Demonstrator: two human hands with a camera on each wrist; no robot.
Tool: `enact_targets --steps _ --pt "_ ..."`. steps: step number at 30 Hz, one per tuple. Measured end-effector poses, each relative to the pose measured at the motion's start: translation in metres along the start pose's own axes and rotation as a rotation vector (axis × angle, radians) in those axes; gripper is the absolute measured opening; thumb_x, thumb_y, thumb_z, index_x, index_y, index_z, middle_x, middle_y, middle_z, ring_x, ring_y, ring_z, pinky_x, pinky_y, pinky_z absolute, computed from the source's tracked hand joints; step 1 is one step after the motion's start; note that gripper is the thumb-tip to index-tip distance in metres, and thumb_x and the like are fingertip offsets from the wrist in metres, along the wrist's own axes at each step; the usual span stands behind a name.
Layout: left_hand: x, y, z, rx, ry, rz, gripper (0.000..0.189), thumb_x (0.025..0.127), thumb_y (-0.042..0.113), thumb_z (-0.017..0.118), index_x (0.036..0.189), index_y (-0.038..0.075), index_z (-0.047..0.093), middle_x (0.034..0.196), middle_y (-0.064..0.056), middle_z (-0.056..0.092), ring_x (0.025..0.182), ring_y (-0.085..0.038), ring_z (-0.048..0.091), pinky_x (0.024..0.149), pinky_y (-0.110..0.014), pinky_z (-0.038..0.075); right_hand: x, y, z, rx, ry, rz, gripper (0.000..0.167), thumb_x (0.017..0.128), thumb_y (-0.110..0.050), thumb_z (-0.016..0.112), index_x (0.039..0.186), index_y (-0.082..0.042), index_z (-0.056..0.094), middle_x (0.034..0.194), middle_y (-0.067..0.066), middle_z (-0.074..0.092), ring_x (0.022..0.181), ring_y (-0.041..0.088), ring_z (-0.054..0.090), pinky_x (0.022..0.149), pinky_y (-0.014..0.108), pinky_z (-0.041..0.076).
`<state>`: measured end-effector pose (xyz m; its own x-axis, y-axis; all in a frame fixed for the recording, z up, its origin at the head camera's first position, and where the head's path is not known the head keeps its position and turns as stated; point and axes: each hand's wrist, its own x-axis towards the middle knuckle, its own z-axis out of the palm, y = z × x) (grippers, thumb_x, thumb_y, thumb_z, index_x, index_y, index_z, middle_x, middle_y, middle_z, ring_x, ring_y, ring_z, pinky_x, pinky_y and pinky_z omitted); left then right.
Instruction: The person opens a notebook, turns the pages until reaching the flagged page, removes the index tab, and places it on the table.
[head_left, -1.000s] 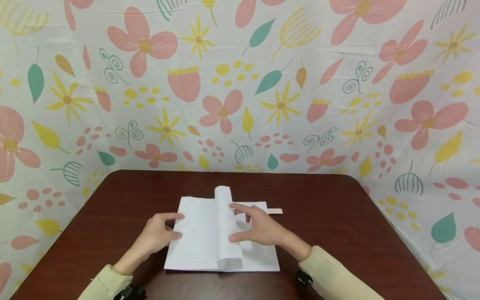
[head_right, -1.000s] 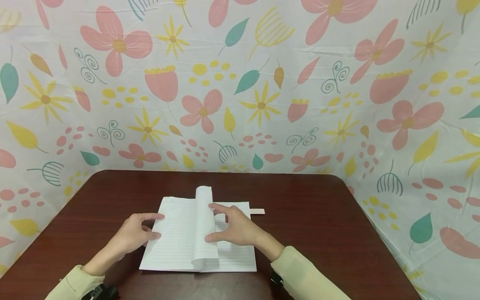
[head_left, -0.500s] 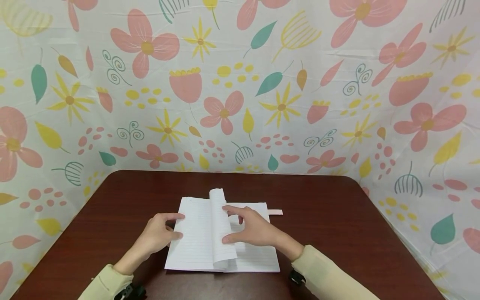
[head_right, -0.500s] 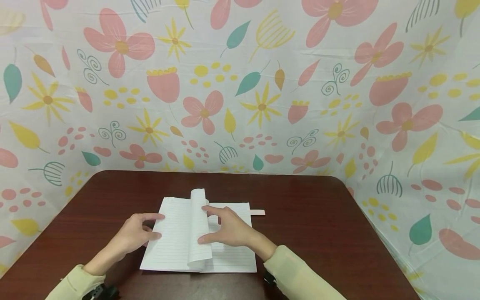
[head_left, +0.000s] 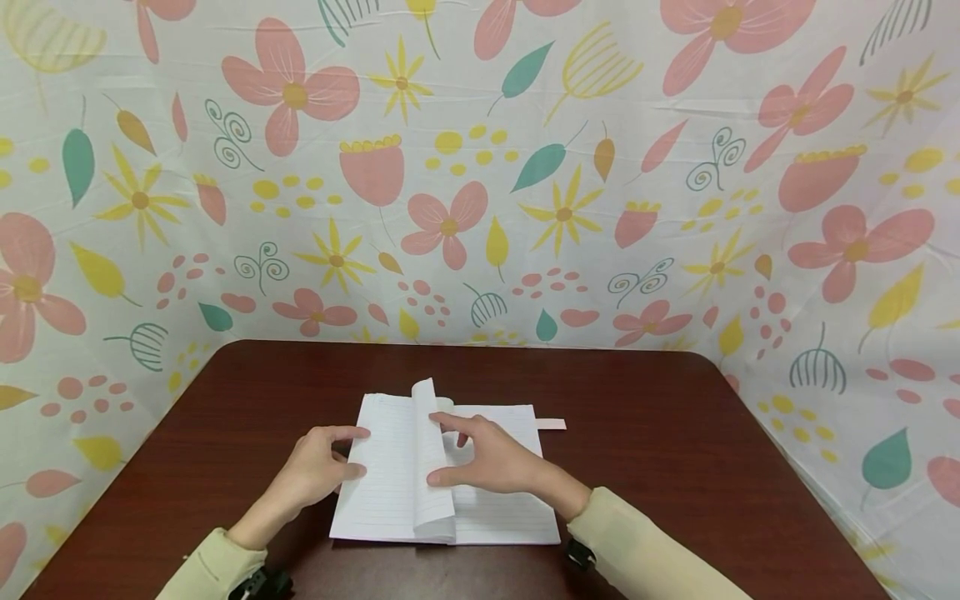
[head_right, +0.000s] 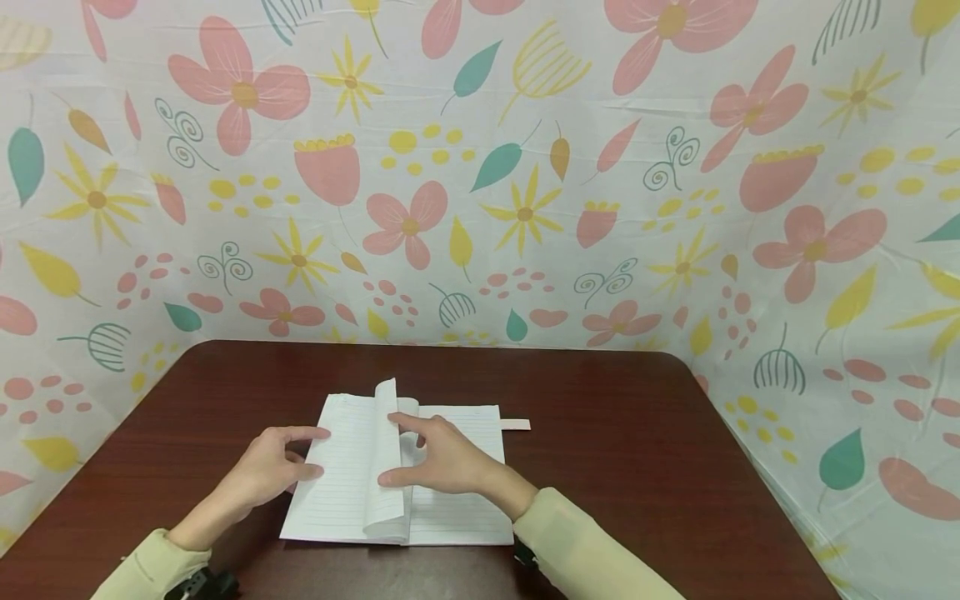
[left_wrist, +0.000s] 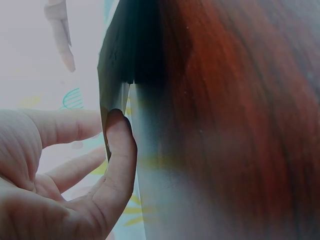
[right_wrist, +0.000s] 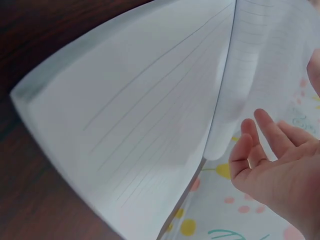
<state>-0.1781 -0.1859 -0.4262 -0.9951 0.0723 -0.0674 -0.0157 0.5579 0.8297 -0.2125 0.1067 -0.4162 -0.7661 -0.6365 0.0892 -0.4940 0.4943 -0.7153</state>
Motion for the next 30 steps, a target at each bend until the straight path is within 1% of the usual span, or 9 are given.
enact_targets --steps 4,8,11,15,19,22,25,28,30 --pt "0.0 0.0 0.0 0.003 0.002 -0.001 0.048 0.084 -0.005 0.081 0.131 0.0 0.071 0.071 -0.005 0.07 0.059 -0.022 0.062 0.056 -0.037 0.05 0.003 -0.001 0.004 0.003 -0.013 -0.012 0.083 0.088 -0.047 0.085 0.157 -0.015 0.052 0.134 0.0 0.062 0.114 0.023 0.057 0.09 0.037 0.05" --pt "0.0 0.0 0.001 0.003 0.009 0.002 0.048 0.083 -0.005 0.081 0.13 0.0 0.071 0.074 -0.005 0.071 0.06 -0.022 0.063 0.056 -0.037 0.052 0.006 -0.003 0.007 0.001 -0.031 -0.014 0.084 0.09 -0.048 0.084 0.159 -0.016 0.049 0.136 0.001 0.063 0.119 0.023 0.056 0.099 0.041 0.048" --pt "0.001 0.0 0.001 0.004 0.009 0.0 0.047 0.083 -0.005 0.081 0.129 -0.001 0.071 0.075 -0.006 0.071 0.061 -0.022 0.064 0.057 -0.038 0.052 0.008 -0.004 0.01 -0.011 -0.045 -0.009 0.087 0.09 -0.05 0.082 0.162 -0.017 0.045 0.137 -0.001 0.065 0.122 0.022 0.055 0.101 0.039 0.046" --pt "0.001 0.0 0.0 0.005 0.006 -0.002 0.047 0.083 -0.005 0.081 0.13 0.0 0.071 0.074 -0.005 0.071 0.06 -0.022 0.063 0.057 -0.037 0.052 0.01 -0.005 0.012 -0.012 -0.065 -0.004 0.095 0.091 -0.052 0.08 0.167 -0.018 0.034 0.138 -0.006 0.066 0.123 0.021 0.053 0.1 0.036 0.045" --pt "0.001 0.0 0.001 0.002 0.0 -0.005 0.048 0.084 -0.004 0.081 0.13 0.0 0.071 0.07 -0.005 0.07 0.058 -0.023 0.062 0.056 -0.037 0.05 0.01 -0.006 0.014 -0.001 -0.084 0.004 0.099 0.093 -0.054 0.077 0.169 -0.016 0.026 0.139 -0.007 0.067 0.124 0.021 0.051 0.103 0.039 0.044" --pt "0.001 -0.001 0.001 0.005 0.001 -0.004 0.048 0.084 -0.005 0.079 0.131 -0.001 0.071 0.068 -0.005 0.069 0.057 -0.022 0.061 0.056 -0.037 0.05 0.01 -0.006 0.015 0.003 -0.097 0.01 0.099 0.093 -0.055 0.077 0.169 -0.016 0.027 0.139 -0.01 0.066 0.129 0.021 0.049 0.11 0.041 0.04" --pt "0.001 -0.001 0.002 0.009 0.005 0.0 0.047 0.084 -0.006 0.078 0.131 -0.001 0.071 0.069 -0.005 0.069 0.057 -0.022 0.062 0.055 -0.037 0.051 0.011 -0.006 0.016 0.001 -0.108 0.021 0.099 0.091 -0.054 0.08 0.168 -0.016 0.03 0.139 -0.012 0.066 0.13 0.018 0.046 0.111 0.041 0.039" --pt "0.002 -0.001 0.002 0.007 0.006 -0.003 0.044 0.088 -0.005 0.076 0.131 -0.002 0.07 0.073 -0.006 0.071 0.058 -0.022 0.064 0.056 -0.037 0.052 0.011 -0.006 0.017 -0.006 -0.116 0.033 0.101 0.089 -0.054 0.083 0.167 -0.018 0.032 0.14 -0.013 0.065 0.128 0.016 0.046 0.11 0.04 0.041" --pt "0.001 0.0 0.002 0.001 0.011 -0.008 0.04 0.091 -0.004 0.073 0.131 -0.002 0.07 0.08 -0.007 0.072 0.06 -0.022 0.066 0.057 -0.038 0.055 0.011 -0.006 0.018 -0.012 -0.118 0.036 0.101 0.087 -0.054 0.084 0.167 -0.018 0.032 0.14 -0.014 0.064 0.126 0.016 0.045 0.109 0.04 0.041"
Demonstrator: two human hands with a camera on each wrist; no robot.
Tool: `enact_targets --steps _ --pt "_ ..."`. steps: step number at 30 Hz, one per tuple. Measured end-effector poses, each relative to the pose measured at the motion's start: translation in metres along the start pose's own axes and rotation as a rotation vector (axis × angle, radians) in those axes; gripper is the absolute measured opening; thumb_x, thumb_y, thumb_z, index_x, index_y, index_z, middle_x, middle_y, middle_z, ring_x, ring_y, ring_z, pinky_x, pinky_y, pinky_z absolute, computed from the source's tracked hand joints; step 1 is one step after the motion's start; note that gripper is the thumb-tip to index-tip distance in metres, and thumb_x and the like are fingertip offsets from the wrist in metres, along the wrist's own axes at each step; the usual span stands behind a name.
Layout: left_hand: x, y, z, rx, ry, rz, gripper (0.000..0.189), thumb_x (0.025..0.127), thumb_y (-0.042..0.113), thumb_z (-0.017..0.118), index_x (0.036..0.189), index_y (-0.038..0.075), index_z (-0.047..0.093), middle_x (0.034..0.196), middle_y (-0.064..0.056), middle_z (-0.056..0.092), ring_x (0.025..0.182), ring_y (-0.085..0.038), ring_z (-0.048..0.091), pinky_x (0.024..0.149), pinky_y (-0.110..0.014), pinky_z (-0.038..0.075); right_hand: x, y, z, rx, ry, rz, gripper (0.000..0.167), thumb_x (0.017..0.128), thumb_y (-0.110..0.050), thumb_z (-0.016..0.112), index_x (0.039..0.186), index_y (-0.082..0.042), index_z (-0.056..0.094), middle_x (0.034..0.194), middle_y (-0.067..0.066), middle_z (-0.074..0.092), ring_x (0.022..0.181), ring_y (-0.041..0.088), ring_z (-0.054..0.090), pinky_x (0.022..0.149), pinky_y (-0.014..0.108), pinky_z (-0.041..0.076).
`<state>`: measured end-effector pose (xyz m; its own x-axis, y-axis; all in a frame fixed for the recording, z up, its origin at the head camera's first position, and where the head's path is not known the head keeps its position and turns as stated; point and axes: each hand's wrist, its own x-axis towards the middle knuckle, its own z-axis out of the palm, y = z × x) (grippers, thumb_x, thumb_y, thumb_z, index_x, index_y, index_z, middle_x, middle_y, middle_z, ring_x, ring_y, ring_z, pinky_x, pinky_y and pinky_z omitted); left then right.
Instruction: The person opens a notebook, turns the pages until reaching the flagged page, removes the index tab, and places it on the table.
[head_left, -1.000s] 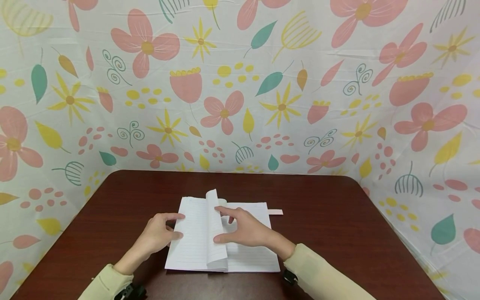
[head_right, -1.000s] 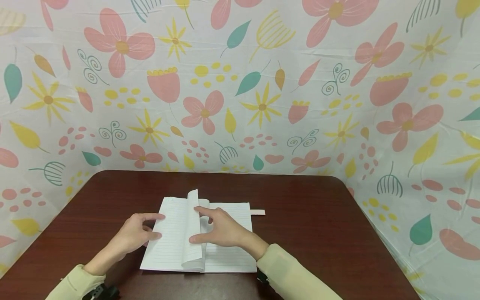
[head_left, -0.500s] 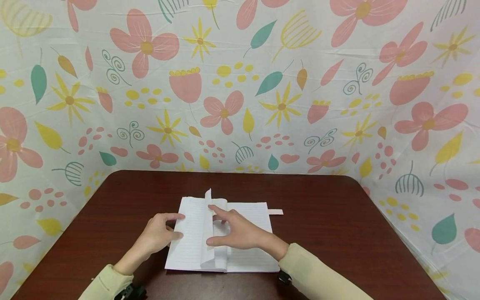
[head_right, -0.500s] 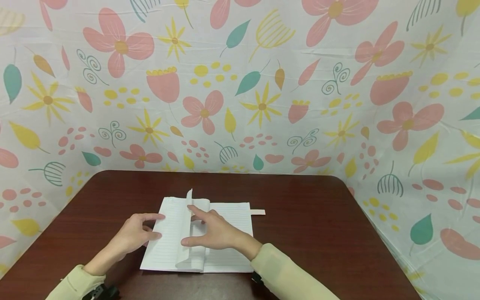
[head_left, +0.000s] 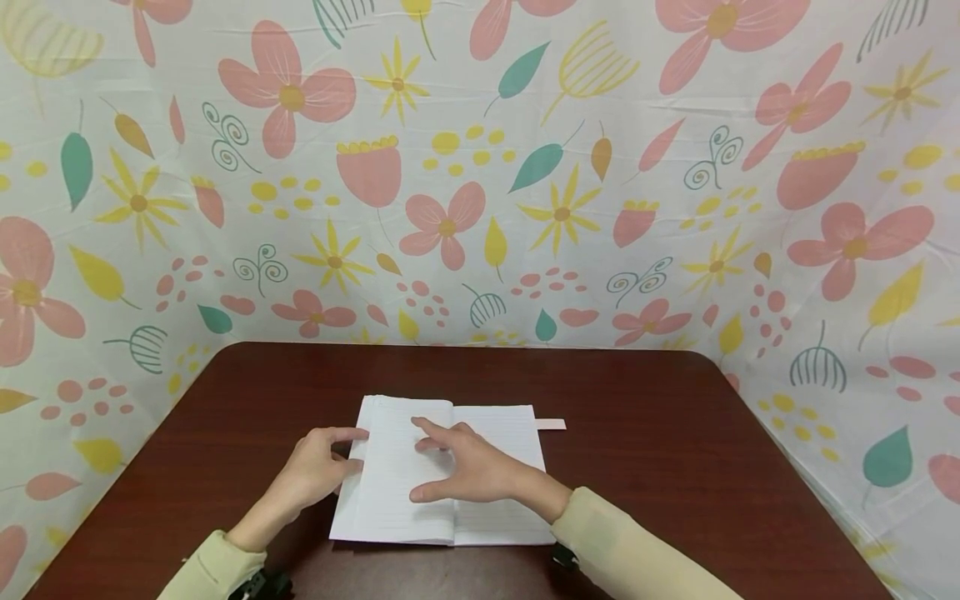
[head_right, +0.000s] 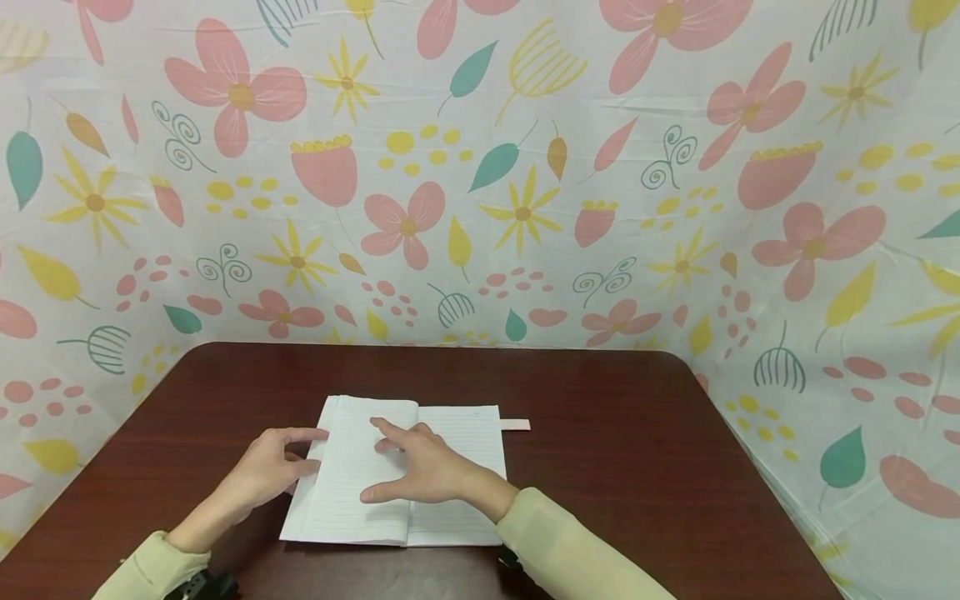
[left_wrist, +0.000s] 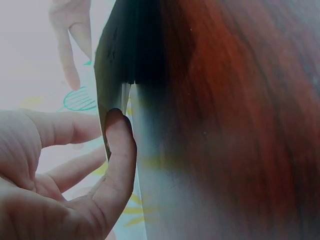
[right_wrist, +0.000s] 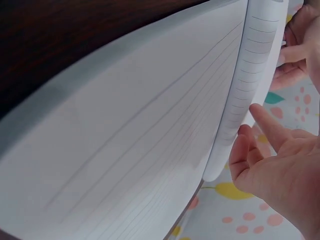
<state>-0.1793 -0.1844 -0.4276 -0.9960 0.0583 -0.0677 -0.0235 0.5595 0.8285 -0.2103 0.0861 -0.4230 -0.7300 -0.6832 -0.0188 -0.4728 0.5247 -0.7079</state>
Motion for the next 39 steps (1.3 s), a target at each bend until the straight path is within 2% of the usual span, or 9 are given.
enact_targets --steps 4,7,11,15,23,30,39 --pt "0.0 0.001 0.001 -0.022 0.013 -0.014 0.032 0.098 0.002 0.07 0.13 -0.003 0.07 0.095 -0.011 0.073 0.065 -0.022 0.07 0.059 -0.039 0.059 0.001 0.0 0.001 -0.008 -0.001 -0.005 0.102 0.087 -0.052 0.085 0.167 -0.019 0.032 0.141 -0.013 0.064 0.125 0.016 0.045 0.108 0.04 0.041" --pt "0.0 0.002 0.001 -0.035 0.016 -0.024 0.032 0.098 0.006 0.072 0.129 -0.004 0.071 0.099 -0.011 0.073 0.069 -0.022 0.072 0.059 -0.04 0.06 0.001 0.0 0.001 -0.018 -0.002 -0.013 0.101 0.087 -0.051 0.085 0.167 -0.018 0.032 0.141 -0.012 0.064 0.125 0.015 0.045 0.108 0.04 0.041" --pt "0.0 0.002 0.001 -0.033 0.01 -0.027 0.039 0.092 0.005 0.079 0.13 -0.004 0.07 0.093 -0.009 0.075 0.07 -0.021 0.072 0.06 -0.04 0.059 0.001 -0.002 0.0 -0.026 -0.003 -0.023 0.1 0.088 -0.049 0.085 0.167 -0.017 0.033 0.141 -0.01 0.065 0.126 0.017 0.045 0.109 0.04 0.041" --pt "0.0 0.002 0.0 -0.014 0.002 -0.012 0.045 0.087 -0.001 0.081 0.131 -0.004 0.069 0.081 -0.008 0.074 0.064 -0.022 0.068 0.059 -0.039 0.056 0.002 -0.002 0.001 -0.028 -0.001 -0.028 0.098 0.088 -0.048 0.086 0.166 -0.016 0.035 0.141 -0.009 0.066 0.126 0.018 0.046 0.108 0.039 0.041" --pt "-0.002 0.003 -0.001 -0.003 -0.005 -0.006 0.047 0.086 -0.004 0.08 0.132 -0.002 0.069 0.071 -0.006 0.07 0.06 -0.023 0.064 0.057 -0.037 0.052 -0.002 0.0 -0.004 -0.052 0.002 -0.055 0.088 0.089 -0.044 0.086 0.162 -0.015 0.044 0.14 -0.006 0.066 0.13 0.018 0.049 0.109 0.038 0.042" --pt "-0.001 0.003 0.0 0.011 -0.014 -0.014 0.049 0.087 -0.003 0.08 0.134 -0.001 0.069 0.067 -0.006 0.067 0.058 -0.022 0.06 0.056 -0.037 0.049 -0.018 0.003 -0.02 -0.017 0.019 -0.059 0.073 0.091 -0.041 0.085 0.152 -0.012 0.058 0.142 0.003 0.065 0.133 0.023 0.053 0.109 0.046 0.045" --pt "-0.001 0.0 0.0 0.016 -0.017 -0.008 0.051 0.087 0.0 0.082 0.136 0.0 0.068 0.063 -0.006 0.064 0.057 -0.021 0.058 0.055 -0.035 0.045 -0.041 0.029 -0.038 0.01 0.06 -0.036 0.065 0.092 -0.038 0.084 0.146 -0.008 0.063 0.14 0.008 0.066 0.126 0.032 0.059 0.105 0.053 0.047"
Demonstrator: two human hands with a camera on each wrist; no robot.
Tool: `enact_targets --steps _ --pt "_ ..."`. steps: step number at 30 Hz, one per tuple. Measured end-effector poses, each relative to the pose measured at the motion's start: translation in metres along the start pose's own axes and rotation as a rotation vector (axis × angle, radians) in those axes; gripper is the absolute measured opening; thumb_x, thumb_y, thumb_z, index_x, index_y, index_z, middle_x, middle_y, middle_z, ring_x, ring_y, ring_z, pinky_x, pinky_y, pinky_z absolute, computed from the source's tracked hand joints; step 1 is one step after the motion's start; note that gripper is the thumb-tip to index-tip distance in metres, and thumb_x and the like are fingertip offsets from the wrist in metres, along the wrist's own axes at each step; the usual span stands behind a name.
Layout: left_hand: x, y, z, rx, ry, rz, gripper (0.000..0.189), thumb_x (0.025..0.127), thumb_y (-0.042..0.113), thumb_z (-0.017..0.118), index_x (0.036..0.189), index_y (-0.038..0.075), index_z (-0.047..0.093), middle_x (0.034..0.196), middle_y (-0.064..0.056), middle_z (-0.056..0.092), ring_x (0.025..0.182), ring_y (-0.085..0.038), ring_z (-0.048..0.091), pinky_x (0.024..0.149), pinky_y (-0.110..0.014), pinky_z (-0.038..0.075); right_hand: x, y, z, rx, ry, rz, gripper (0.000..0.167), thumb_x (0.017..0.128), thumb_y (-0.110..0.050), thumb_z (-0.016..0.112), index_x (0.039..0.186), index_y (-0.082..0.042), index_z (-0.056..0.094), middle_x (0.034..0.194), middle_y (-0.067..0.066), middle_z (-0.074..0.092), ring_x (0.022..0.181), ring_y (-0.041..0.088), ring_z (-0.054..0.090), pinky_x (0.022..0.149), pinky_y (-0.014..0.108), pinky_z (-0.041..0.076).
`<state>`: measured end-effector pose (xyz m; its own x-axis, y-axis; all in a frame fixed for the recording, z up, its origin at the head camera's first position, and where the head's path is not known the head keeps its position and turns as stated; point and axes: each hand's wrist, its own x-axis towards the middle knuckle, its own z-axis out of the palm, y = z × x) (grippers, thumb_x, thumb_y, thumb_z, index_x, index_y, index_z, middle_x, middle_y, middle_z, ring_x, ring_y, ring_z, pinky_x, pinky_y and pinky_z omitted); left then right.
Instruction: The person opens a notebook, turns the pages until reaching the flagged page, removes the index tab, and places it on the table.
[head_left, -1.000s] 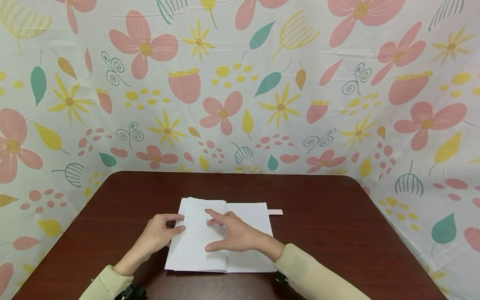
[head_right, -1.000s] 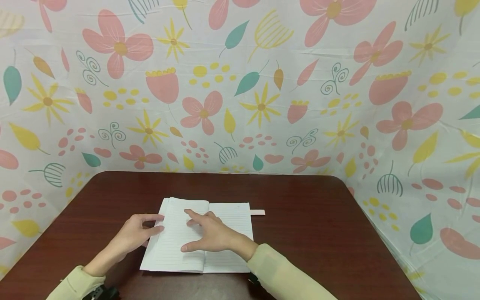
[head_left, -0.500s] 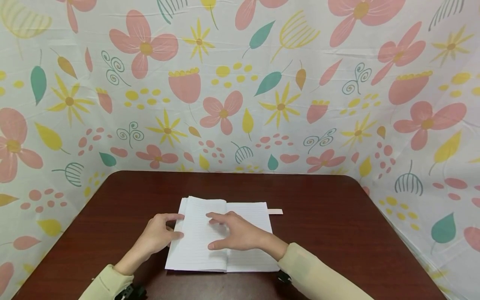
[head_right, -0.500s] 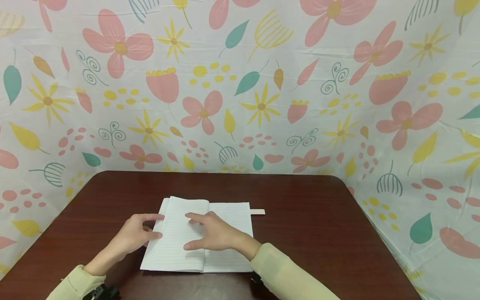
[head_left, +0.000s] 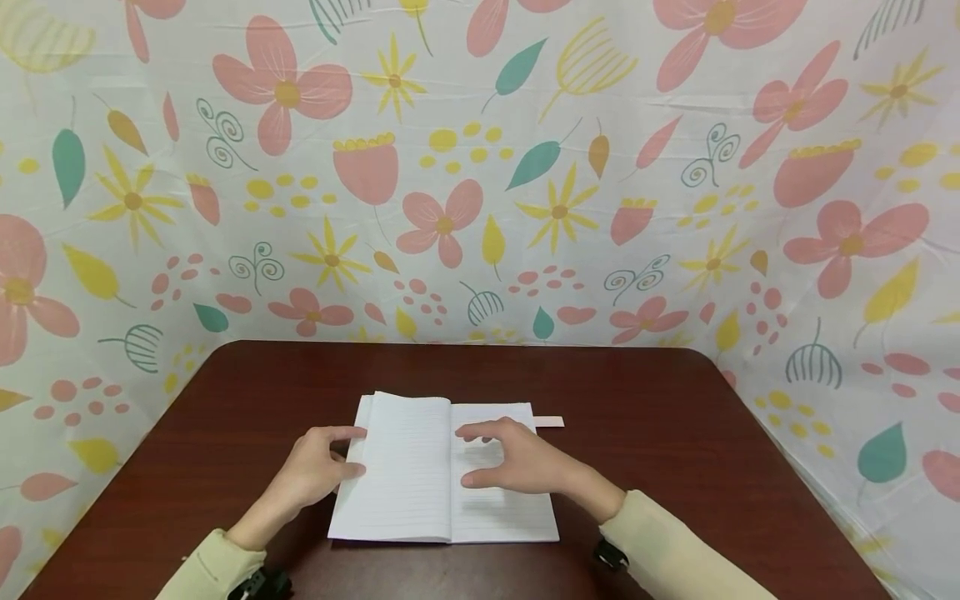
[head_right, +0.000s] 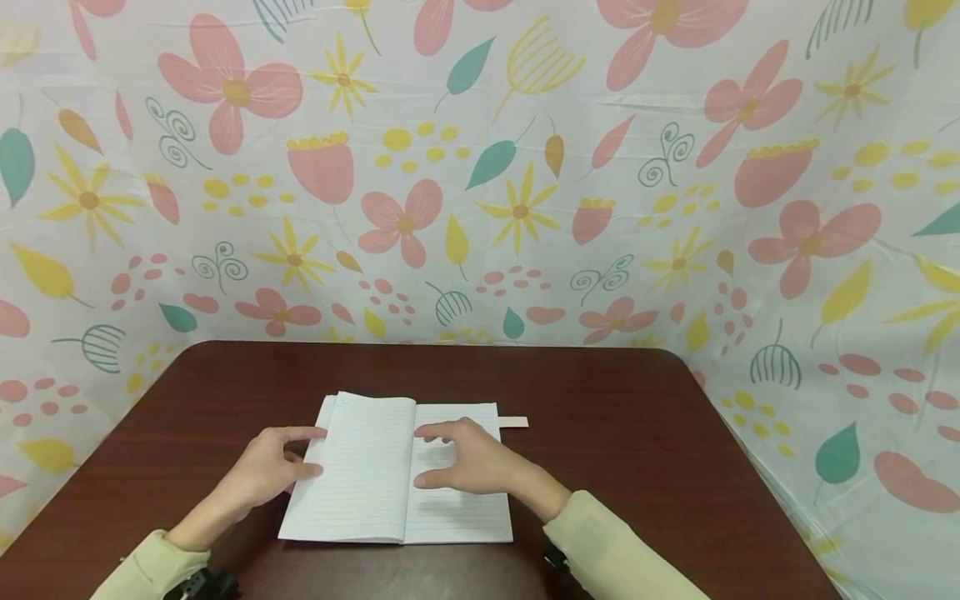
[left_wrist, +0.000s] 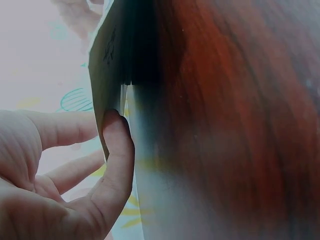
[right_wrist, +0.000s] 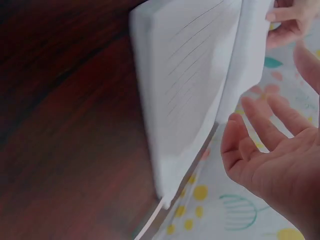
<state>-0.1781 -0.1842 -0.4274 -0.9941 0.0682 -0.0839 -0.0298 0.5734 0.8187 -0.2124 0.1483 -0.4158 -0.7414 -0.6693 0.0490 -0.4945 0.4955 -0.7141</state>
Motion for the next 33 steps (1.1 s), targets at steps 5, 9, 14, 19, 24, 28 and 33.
enact_targets --steps 5,9,14,19,24,28,33 --pt "0.001 -0.001 0.001 0.005 0.002 -0.009 0.052 0.087 0.0 0.082 0.137 0.001 0.068 0.062 -0.007 0.062 0.057 -0.021 0.057 0.054 -0.034 0.044 -0.016 0.013 -0.009 -0.02 0.032 0.031 0.068 0.091 -0.039 0.085 0.146 -0.007 0.062 0.135 0.009 0.067 0.119 0.032 0.06 0.098 0.053 0.051" --pt "0.0 -0.001 0.001 0.006 0.003 -0.015 0.052 0.087 0.0 0.082 0.137 0.001 0.067 0.061 -0.007 0.062 0.056 -0.021 0.057 0.053 -0.034 0.044 -0.029 0.023 -0.015 -0.056 0.065 0.036 0.069 0.09 -0.039 0.086 0.145 -0.004 0.062 0.132 0.01 0.067 0.11 0.031 0.06 0.089 0.047 0.052" --pt "0.001 -0.002 0.001 0.004 -0.002 -0.01 0.053 0.087 -0.001 0.081 0.138 0.001 0.067 0.062 -0.007 0.063 0.057 -0.021 0.057 0.053 -0.034 0.044 -0.044 0.034 -0.022 -0.095 0.106 0.045 0.069 0.088 -0.037 0.089 0.143 -0.003 0.064 0.126 0.01 0.068 0.098 0.027 0.056 0.082 0.038 0.049" --pt "0.002 -0.004 0.002 0.002 0.003 -0.019 0.054 0.086 -0.001 0.081 0.138 0.002 0.067 0.06 -0.007 0.062 0.057 -0.021 0.058 0.054 -0.034 0.045 -0.056 0.042 -0.026 -0.121 0.117 0.088 0.073 0.085 -0.039 0.09 0.144 -0.004 0.063 0.129 0.011 0.064 0.097 0.025 0.053 0.08 0.036 0.047" --pt "0.002 -0.006 0.002 0.0 0.001 -0.008 0.055 0.086 -0.001 0.081 0.139 0.001 0.066 0.069 -0.006 0.066 0.057 -0.022 0.06 0.055 -0.035 0.047 -0.067 0.054 -0.026 -0.12 0.12 0.132 0.079 0.083 -0.044 0.091 0.146 -0.005 0.061 0.134 0.013 0.061 0.101 0.026 0.054 0.085 0.042 0.049" --pt "0.003 -0.006 0.001 -0.005 0.0 -0.005 0.057 0.086 0.0 0.083 0.14 0.001 0.065 0.086 -0.008 0.07 0.059 -0.022 0.06 0.056 -0.037 0.048 -0.073 0.057 -0.028 -0.112 0.125 0.176 0.082 0.082 -0.045 0.091 0.148 -0.008 0.059 0.136 0.013 0.057 0.103 0.026 0.053 0.084 0.043 0.05" --pt "0.003 -0.007 0.0 -0.015 0.006 0.003 0.058 0.085 -0.002 0.083 0.14 0.001 0.065 0.12 -0.018 0.067 0.061 -0.022 0.061 0.056 -0.038 0.049 -0.078 0.057 -0.03 -0.121 0.122 0.204 0.085 0.08 -0.045 0.093 0.15 -0.01 0.059 0.136 0.012 0.054 0.105 0.028 0.052 0.083 0.043 0.049"
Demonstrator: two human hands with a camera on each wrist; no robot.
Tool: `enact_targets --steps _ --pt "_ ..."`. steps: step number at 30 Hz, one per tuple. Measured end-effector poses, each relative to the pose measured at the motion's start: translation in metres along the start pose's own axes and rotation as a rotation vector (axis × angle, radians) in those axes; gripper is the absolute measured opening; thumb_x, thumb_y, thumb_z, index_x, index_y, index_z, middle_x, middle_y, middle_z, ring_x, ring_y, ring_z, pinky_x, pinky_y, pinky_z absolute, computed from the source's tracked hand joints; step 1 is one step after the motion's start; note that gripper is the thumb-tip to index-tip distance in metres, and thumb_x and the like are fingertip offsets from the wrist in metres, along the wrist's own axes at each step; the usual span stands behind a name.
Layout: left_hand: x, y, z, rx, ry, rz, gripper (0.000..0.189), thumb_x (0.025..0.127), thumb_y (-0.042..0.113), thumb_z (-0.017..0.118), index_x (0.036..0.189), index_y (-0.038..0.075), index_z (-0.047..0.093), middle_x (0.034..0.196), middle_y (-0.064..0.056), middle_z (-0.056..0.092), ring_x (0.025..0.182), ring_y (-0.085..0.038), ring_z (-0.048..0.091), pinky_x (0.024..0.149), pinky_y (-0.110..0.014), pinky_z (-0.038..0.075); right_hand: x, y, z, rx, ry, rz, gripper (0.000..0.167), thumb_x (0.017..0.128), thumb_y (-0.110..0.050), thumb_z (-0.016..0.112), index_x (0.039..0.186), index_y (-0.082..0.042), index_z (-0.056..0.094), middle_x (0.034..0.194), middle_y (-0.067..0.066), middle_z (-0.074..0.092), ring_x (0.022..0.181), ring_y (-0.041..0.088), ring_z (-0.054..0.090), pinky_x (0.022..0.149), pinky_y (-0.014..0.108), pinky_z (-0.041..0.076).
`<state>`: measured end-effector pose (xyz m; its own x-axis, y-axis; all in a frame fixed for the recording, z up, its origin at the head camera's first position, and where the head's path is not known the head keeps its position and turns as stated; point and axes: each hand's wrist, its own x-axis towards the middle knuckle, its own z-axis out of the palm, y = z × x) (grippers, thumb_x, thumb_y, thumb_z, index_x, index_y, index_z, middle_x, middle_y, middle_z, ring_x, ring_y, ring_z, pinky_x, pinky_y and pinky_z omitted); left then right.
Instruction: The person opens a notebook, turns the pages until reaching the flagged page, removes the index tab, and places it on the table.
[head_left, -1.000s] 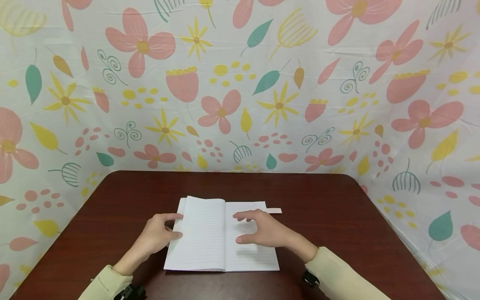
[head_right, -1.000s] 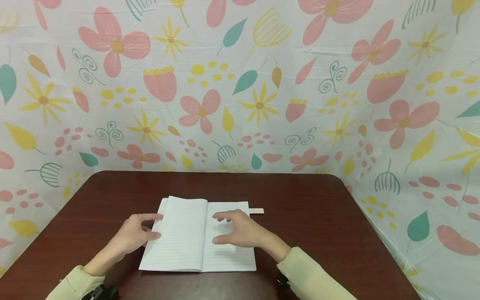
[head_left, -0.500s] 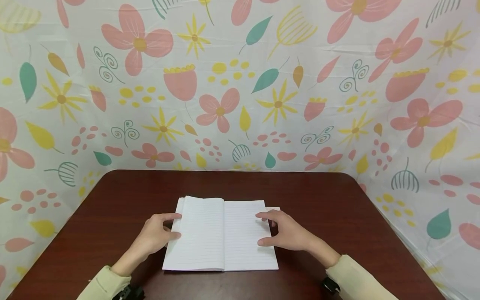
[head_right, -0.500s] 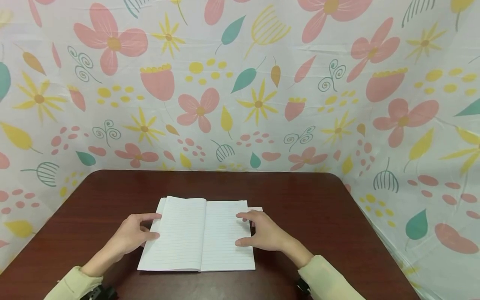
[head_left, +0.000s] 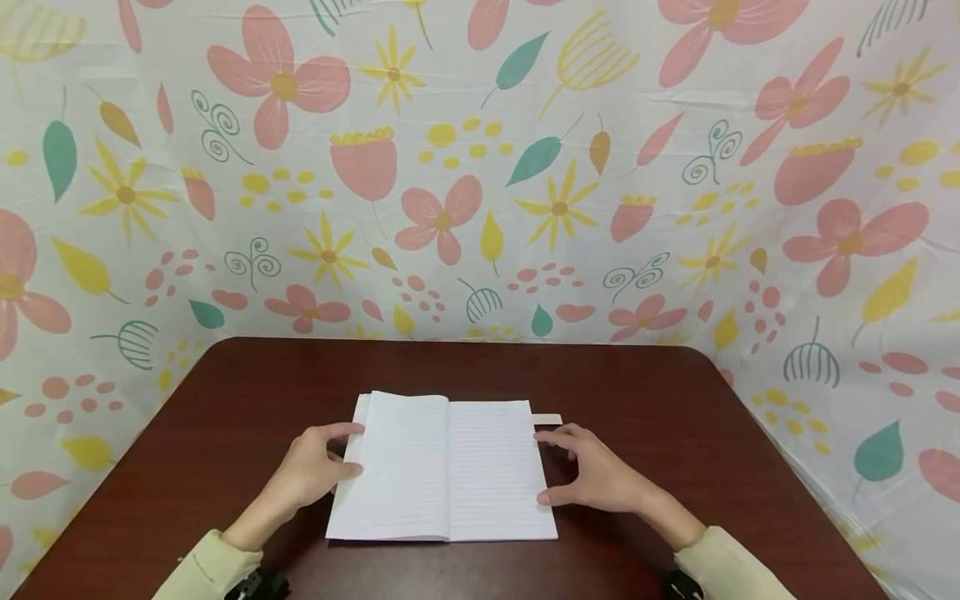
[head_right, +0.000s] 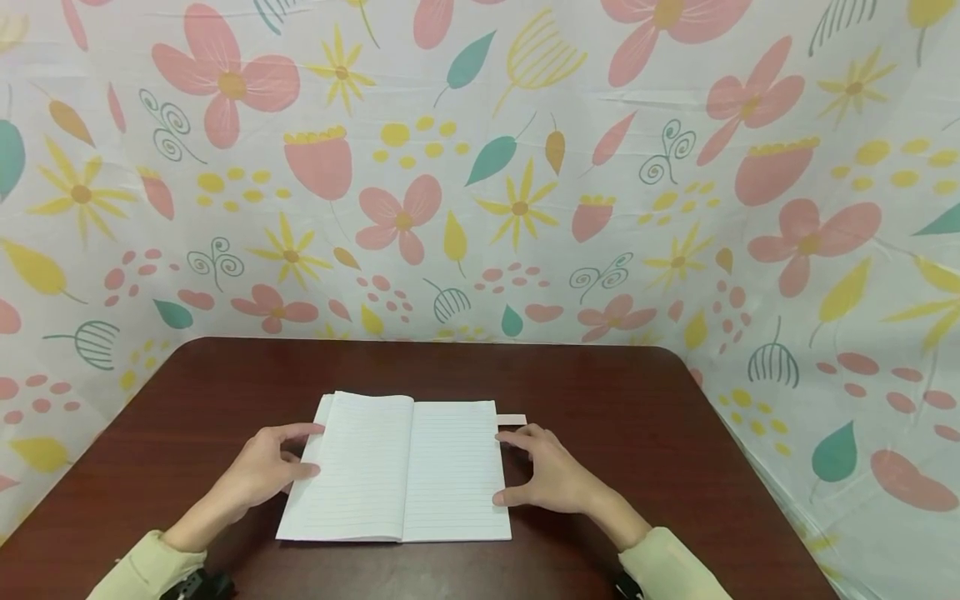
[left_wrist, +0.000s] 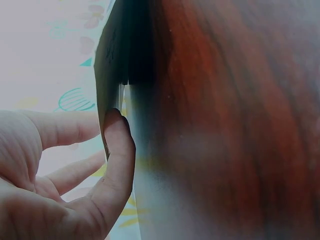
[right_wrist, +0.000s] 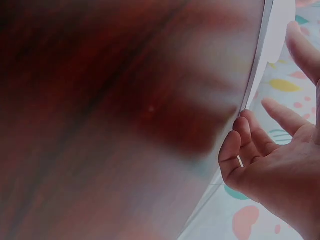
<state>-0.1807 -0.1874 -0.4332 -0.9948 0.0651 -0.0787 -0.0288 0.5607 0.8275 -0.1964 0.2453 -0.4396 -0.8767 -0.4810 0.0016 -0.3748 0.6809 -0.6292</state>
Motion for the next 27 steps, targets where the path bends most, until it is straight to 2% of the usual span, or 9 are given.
enact_targets --steps 3,7,18,27 --pt "-0.0005 0.0003 -0.0003 -0.009 -0.001 0.011 0.059 0.085 -0.003 0.083 0.14 0.001 0.064 0.132 -0.022 0.061 0.063 -0.021 0.062 0.057 -0.038 0.05 -0.0015 0.0002 -0.0002 -0.01 0.003 0.006 0.087 0.078 -0.046 0.094 0.149 -0.01 0.06 0.137 0.013 0.052 0.115 0.032 0.051 0.088 0.048 0.049" --pt "-0.0006 0.0005 -0.0007 -0.015 -0.003 0.018 0.06 0.084 -0.003 0.083 0.141 0.001 0.063 0.132 -0.023 0.06 0.065 -0.021 0.063 0.057 -0.038 0.051 -0.0019 0.0005 0.0002 -0.028 0.004 0.008 0.089 0.076 -0.048 0.094 0.149 -0.011 0.06 0.139 0.014 0.049 0.126 0.036 0.046 0.094 0.054 0.047" --pt "-0.001 0.0017 -0.0001 -0.012 0.003 0.019 0.056 0.084 -0.003 0.083 0.137 0.001 0.066 0.132 -0.024 0.06 0.065 -0.021 0.063 0.057 -0.038 0.051 -0.0014 -0.0019 0.0014 -0.06 -0.018 0.024 0.091 0.074 -0.05 0.094 0.149 -0.011 0.061 0.139 0.013 0.048 0.128 0.036 0.044 0.097 0.058 0.046" --pt "-0.001 0.0019 -0.0007 -0.015 0.0 0.019 0.054 0.084 -0.002 0.083 0.135 0.001 0.068 0.132 -0.024 0.06 0.064 -0.021 0.063 0.058 -0.039 0.051 -0.0002 -0.0033 0.0035 -0.085 -0.022 0.003 0.089 0.074 -0.049 0.094 0.147 -0.01 0.063 0.136 0.009 0.048 0.127 0.034 0.044 0.097 0.057 0.045"
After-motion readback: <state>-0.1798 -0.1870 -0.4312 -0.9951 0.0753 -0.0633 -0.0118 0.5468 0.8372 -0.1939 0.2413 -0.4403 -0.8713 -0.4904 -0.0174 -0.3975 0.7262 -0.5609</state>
